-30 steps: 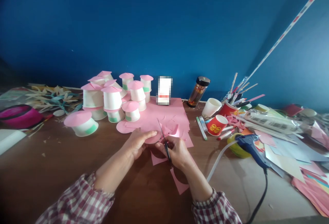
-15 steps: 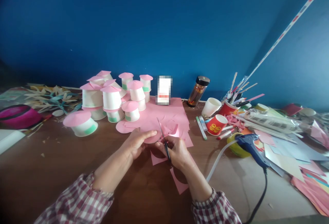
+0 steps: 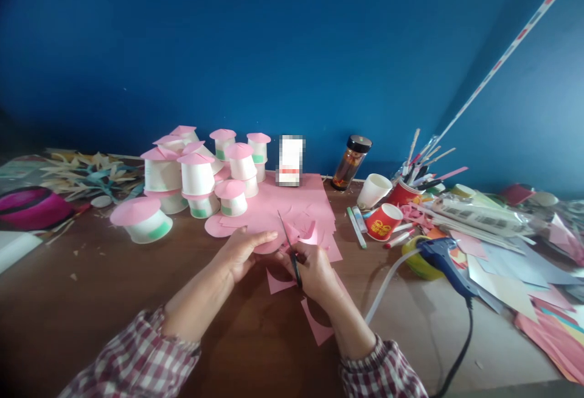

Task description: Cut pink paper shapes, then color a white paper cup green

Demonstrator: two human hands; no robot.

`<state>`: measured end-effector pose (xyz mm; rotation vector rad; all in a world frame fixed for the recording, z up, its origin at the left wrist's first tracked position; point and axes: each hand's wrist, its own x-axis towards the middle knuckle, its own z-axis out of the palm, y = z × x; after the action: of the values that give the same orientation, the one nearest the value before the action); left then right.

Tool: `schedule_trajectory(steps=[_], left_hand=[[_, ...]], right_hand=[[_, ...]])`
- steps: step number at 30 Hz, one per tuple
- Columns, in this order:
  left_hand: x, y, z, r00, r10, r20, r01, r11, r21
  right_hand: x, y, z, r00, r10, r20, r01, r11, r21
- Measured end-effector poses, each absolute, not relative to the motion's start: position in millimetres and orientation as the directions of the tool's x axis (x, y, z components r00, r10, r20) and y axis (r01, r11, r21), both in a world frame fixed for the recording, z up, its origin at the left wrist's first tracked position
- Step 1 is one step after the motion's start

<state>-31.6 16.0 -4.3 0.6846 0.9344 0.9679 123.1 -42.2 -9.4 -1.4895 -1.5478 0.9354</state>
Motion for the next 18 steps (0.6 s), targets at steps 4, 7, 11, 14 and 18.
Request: schedule_trajectory(steps=[4,7,11,14,18], left_hand=[[-31,17,-5,0.235,0.911,-0.337,-0.380,0.406,0.831],[-30,19,-8,0.233,0.921,-0.313,-0.378,0.382,0.843],[-29,21,-11,0.205,0.938,-0.280,-0.397,0.342,0.852],[-29,21,-12,0.182,0.960,-0.214,-0.429,0.274,0.861],[-29,21,-11,0.171,0.975,-0.139,-0.496,0.208,0.843]], right_hand=[[122,-41,-6,0.031,1.000,-0.004,0.362,-0.015,-0.932],[124,-39,-4,0.162,0.987,-0.008,0.259,-0.050,-0.965],[127,-38,-4,0.267,0.963,0.020,0.076,0.000,-0.997],[129,-39,-3,0.256,0.965,0.049,0.023,0.045,-0.999],[133,-40,2,0.270,0.958,0.092,-0.093,0.121,-0.988]])
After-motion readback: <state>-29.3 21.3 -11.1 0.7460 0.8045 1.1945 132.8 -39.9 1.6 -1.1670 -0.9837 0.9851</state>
